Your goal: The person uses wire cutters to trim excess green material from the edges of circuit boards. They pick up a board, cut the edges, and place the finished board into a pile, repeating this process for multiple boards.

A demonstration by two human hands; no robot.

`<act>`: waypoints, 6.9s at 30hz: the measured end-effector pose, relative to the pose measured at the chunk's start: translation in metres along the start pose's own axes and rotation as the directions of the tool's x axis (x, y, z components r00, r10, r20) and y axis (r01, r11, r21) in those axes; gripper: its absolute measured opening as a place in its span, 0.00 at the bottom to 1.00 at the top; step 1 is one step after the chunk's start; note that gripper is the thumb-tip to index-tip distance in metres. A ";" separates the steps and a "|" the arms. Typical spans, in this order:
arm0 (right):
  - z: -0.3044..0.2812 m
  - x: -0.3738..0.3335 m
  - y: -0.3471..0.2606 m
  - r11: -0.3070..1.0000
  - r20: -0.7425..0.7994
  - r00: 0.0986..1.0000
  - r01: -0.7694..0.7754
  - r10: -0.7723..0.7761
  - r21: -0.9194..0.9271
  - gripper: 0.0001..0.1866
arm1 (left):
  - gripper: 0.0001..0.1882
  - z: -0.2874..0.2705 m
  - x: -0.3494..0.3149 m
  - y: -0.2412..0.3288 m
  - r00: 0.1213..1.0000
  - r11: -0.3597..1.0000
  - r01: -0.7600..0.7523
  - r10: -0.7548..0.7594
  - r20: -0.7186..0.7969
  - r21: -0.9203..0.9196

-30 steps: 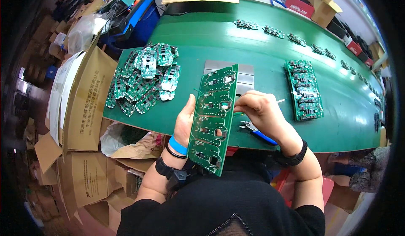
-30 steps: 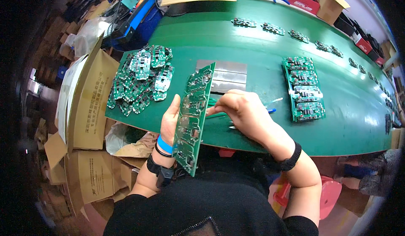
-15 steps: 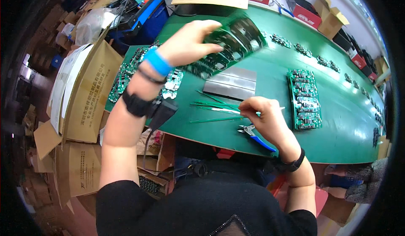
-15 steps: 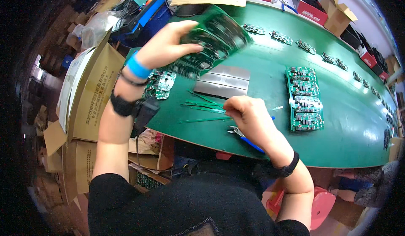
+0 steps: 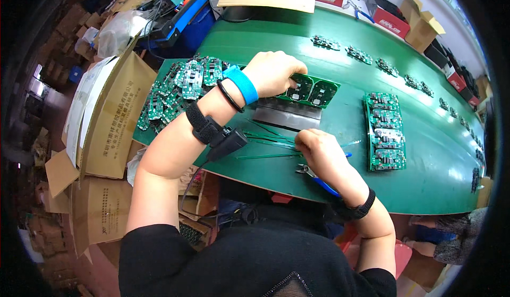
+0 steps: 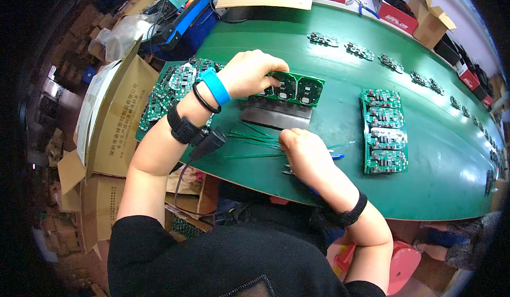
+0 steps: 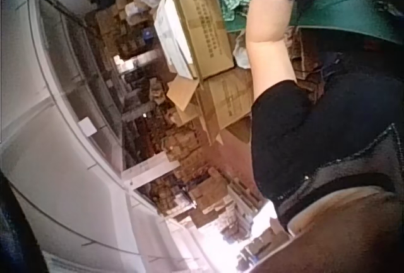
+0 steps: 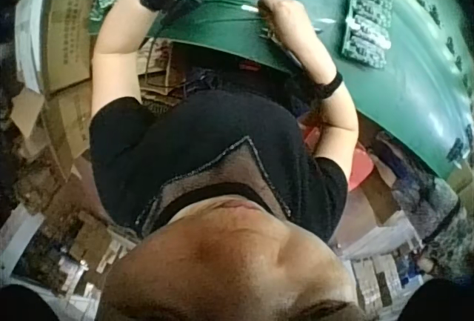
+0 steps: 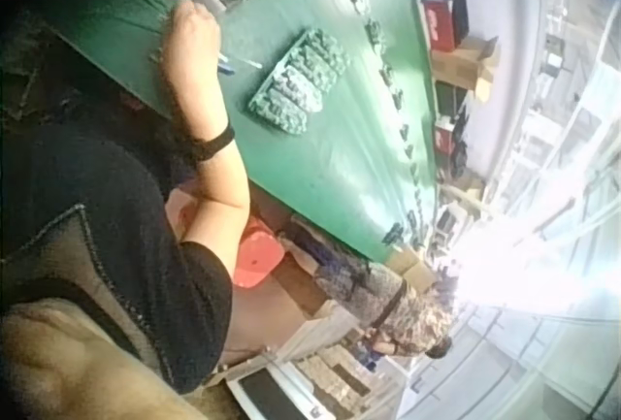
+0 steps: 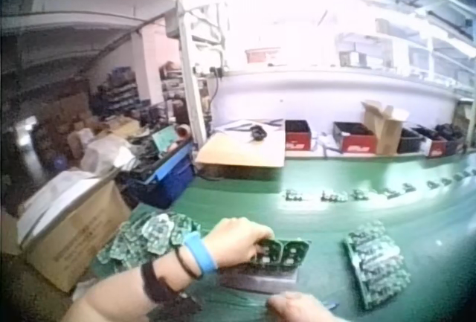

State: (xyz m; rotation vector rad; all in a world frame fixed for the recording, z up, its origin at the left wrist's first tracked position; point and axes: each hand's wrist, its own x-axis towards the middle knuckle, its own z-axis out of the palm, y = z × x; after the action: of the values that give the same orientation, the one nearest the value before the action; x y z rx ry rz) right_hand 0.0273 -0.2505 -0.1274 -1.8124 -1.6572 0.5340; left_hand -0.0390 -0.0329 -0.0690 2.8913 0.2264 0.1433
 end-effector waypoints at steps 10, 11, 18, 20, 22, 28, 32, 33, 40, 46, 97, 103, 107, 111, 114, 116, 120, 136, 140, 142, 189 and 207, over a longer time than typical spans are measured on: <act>0.003 0.002 0.013 0.998 -0.042 0.998 0.041 -0.043 -0.045 0.02 | 0.16 0.007 0.005 0.003 0.998 0.998 -0.057 0.057 0.021 0.005; 0.003 0.003 0.017 0.998 -0.072 0.996 0.047 -0.050 -0.047 0.02 | 0.19 0.008 0.013 0.001 0.999 0.999 -0.009 0.007 0.035 0.036; 0.004 0.009 0.022 0.997 -0.083 0.995 0.053 -0.048 0.051 0.03 | 0.28 0.040 0.069 -0.071 0.986 0.966 -0.163 0.167 0.006 -0.199; 0.011 0.010 0.025 0.996 -0.127 0.990 0.062 -0.055 0.056 0.03 | 0.28 0.042 0.072 -0.080 0.981 0.951 -0.169 0.188 0.048 -0.259; 0.010 0.011 0.026 0.998 -0.186 0.982 0.031 -0.021 0.051 0.03 | 0.26 0.036 0.069 -0.077 0.984 0.952 -0.147 0.167 0.055 -0.269; -0.024 0.008 0.027 0.957 -0.486 0.825 -0.239 0.290 0.165 0.11 | 0.21 -0.007 0.037 -0.048 0.993 0.919 -0.121 0.107 -0.058 -0.376; -0.027 0.007 0.039 0.914 -0.397 0.857 -0.184 0.330 0.362 0.08 | 0.18 -0.008 0.020 -0.033 0.982 0.851 -0.187 0.161 -0.097 -0.491; -0.027 0.006 0.040 0.885 -0.311 0.888 -0.189 0.340 0.426 0.07 | 0.18 -0.009 0.018 -0.033 0.990 0.826 -0.135 0.138 -0.037 -0.547; -0.019 -0.007 0.042 0.831 -0.309 0.926 -0.008 0.215 0.556 0.04 | 0.17 0.013 0.018 -0.054 0.971 0.550 0.174 0.042 0.235 -0.817; -0.030 -0.025 0.026 0.980 -0.258 0.948 -0.198 0.186 -0.021 0.27 | 0.17 0.009 0.012 -0.079 0.970 0.511 0.231 -0.056 0.235 -0.828; -0.035 0.151 0.109 0.938 -0.068 0.943 -0.332 0.326 -0.098 0.16 | 0.26 0.053 0.056 -0.125 0.960 0.853 0.189 -0.055 0.276 -0.486; -0.038 0.149 0.114 0.953 -0.272 0.916 -0.303 0.295 0.010 0.16 | 0.22 0.042 0.045 -0.140 0.936 0.669 0.347 -0.290 0.199 -0.657; -0.063 0.131 0.064 0.989 -0.561 0.815 -0.133 0.144 0.061 0.13 | 0.18 0.018 0.048 -0.150 0.881 0.564 0.339 -0.471 0.044 -0.753; -0.050 0.087 0.024 0.997 -0.410 0.912 0.040 -0.008 0.068 0.14 | 0.15 0.016 0.078 -0.170 0.806 0.426 0.273 -0.591 -0.037 -0.863; -0.035 0.057 0.008 0.993 -0.217 0.976 -0.008 0.035 0.122 0.16 | 0.13 0.033 0.113 -0.169 0.778 0.420 0.268 -0.625 -0.062 -0.867; -0.031 0.047 0.009 0.986 -0.179 0.978 -0.078 0.103 0.146 0.15 | 0.10 0.054 0.137 -0.171 0.769 0.362 0.294 -0.639 -0.006 -0.885; -0.030 0.038 0.024 0.943 -0.190 0.967 -0.105 0.172 0.316 0.14 | 0.09 0.103 0.182 -0.176 0.763 0.213 0.350 -0.630 0.146 -0.912; -0.036 0.031 0.037 0.906 -0.115 0.966 -0.172 0.232 0.386 0.14 | 0.16 0.105 0.163 -0.257 0.254 0.261 0.220 -0.946 -0.204 -0.940; -0.031 0.036 0.038 0.906 -0.121 0.972 -0.136 0.200 0.401 0.13 | 0.20 0.124 0.151 -0.316 0.139 0.289 0.428 -0.957 -0.253 -0.857; -0.032 0.034 0.041 0.899 -0.146 0.954 -0.185 0.261 0.397 0.13 | 0.20 0.121 0.162 -0.288 0.213 0.369 0.640 -0.928 -0.306 -0.674; -0.017 0.036 0.047 0.800 -0.434 0.810 -0.071 0.395 0.596 0.05 | 0.37 0.036 0.019 -0.008 0.924 0.523 0.318 0.018 0.383 -0.791; -0.004 0.046 0.081 0.992 -0.456 0.881 -0.094 0.124 0.088 0.03 | 0.21 -0.020 -0.178 -0.110 0.573 0.768 0.249 -0.608 -0.550 -0.590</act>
State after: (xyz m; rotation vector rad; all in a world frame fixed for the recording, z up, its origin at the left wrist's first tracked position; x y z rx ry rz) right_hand 0.0956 -0.2073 -0.1743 -1.8188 -1.2058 0.1730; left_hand -0.2321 0.0483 -0.0904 2.0600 0.9191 1.0939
